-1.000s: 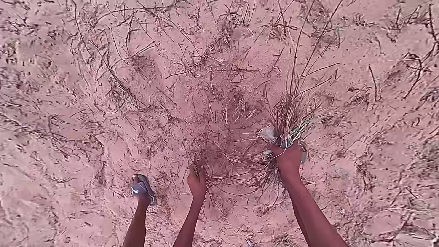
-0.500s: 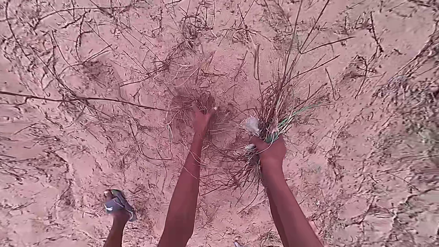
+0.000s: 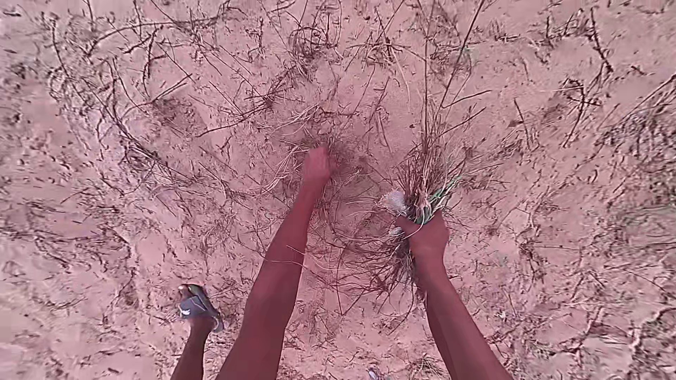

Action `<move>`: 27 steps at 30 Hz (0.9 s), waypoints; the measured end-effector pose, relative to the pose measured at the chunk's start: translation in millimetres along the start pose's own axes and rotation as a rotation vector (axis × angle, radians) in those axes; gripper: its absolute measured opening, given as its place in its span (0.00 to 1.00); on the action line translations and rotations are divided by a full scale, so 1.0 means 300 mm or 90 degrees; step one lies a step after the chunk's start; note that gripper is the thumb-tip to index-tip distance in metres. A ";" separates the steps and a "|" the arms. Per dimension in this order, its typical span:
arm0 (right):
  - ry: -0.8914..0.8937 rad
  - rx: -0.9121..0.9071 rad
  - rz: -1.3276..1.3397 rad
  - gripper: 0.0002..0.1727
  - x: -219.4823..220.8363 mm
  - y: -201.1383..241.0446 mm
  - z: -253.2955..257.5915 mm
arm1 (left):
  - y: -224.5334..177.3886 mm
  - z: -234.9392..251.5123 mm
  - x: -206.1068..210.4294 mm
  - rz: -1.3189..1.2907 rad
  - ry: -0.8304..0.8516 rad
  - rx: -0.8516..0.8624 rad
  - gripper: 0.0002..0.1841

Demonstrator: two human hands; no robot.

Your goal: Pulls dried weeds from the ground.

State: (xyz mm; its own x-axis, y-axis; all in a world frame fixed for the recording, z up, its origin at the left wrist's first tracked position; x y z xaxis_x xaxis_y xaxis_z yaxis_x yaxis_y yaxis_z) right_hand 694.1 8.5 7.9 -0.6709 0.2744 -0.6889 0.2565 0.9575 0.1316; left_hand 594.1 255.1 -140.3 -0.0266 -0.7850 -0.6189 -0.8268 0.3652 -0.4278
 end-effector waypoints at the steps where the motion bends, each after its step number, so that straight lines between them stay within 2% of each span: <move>1: 0.006 0.006 0.016 0.41 0.004 -0.004 0.007 | -0.007 -0.024 -0.016 -0.024 -0.005 0.033 0.23; 4: 0.008 0.023 0.071 0.39 0.001 0.003 0.012 | -0.015 -0.156 0.023 -0.131 -0.067 0.068 0.24; 7: -0.006 0.023 0.096 0.39 -0.009 0.008 0.028 | -0.001 -0.350 0.073 -0.166 -0.054 0.034 0.23; 14: 0.012 0.047 0.019 0.42 0.008 0.007 -0.005 | 0.242 -0.848 0.176 -0.127 -0.036 -0.056 0.21; 17: 0.067 0.048 0.011 0.42 0.081 -0.025 -0.041 | 0.265 -0.939 0.145 -0.150 -0.112 -0.070 0.21; 20: 0.183 0.078 0.013 0.43 0.248 -0.081 -0.128 | 0.218 -0.965 0.099 -0.156 -0.164 -0.060 0.22; 23: 0.266 0.132 0.210 0.34 0.424 -0.155 -0.212 | 0.184 -0.986 0.087 -0.172 -0.168 -0.078 0.21; 25: 0.328 0.155 0.360 0.23 0.463 -0.142 -0.254 | 0.176 -0.993 0.086 -0.194 -0.174 -0.076 0.22; 27: 0.425 0.173 0.414 0.14 0.487 -0.134 -0.278 | 0.179 -0.999 0.084 -0.198 -0.169 -0.077 0.23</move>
State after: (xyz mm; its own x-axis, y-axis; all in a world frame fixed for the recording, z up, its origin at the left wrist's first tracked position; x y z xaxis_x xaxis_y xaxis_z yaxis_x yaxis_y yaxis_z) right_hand 527.8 17.4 -38.5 -0.5763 0.8171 0.0173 0.8127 0.5707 0.1172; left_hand 380.5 105.0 18.5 0.3662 -0.6869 -0.6278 -0.8334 0.0579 -0.5496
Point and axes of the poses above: each hand's wrist, its own z-axis towards the middle knuckle, its own x-axis out of the palm, y = z × x, the point moved 6 cm from there along z, towards the middle knuckle, and after that the axes turned 7 degrees about x, right-handed, at the moved point
